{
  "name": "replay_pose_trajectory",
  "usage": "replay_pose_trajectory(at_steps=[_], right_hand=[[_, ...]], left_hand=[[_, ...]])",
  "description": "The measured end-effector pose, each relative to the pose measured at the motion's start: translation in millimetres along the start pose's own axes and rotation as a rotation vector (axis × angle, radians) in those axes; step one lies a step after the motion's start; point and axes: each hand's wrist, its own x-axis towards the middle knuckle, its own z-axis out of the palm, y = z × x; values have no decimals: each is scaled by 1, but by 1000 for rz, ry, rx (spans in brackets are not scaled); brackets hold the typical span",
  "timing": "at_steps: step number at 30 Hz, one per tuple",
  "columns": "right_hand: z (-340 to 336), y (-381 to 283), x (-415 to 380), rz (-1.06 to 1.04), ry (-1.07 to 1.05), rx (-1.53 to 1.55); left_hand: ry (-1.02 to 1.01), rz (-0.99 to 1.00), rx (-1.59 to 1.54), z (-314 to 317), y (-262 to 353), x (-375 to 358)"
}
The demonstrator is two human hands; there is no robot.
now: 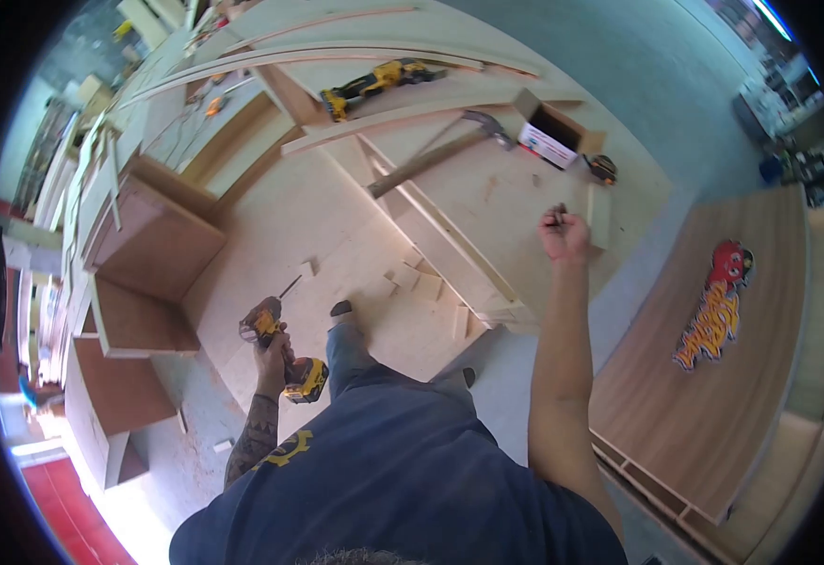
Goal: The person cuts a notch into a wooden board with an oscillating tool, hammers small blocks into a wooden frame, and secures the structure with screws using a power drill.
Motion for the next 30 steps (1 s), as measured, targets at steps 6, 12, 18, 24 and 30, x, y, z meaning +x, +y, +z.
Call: replay_pose_trajectory(at_steps=[6,12,18,24,30], right_hand=[[56,29,-23,-583,330,-1399],[61,48,58,-1106,300,-2239],[58,73,23,-1074,116,-1782],[19,175,-153,-122,15,-1162],[-68,206,-193,131,126,-739]], left_hand=[[-154,139,142,25,5,-18],[-283,400,394,35,-8,-20],[-427,-89,389,44,17,-44],[-500,111,233,63,-1,-40],[-763,-162,140,94,-8,-17]])
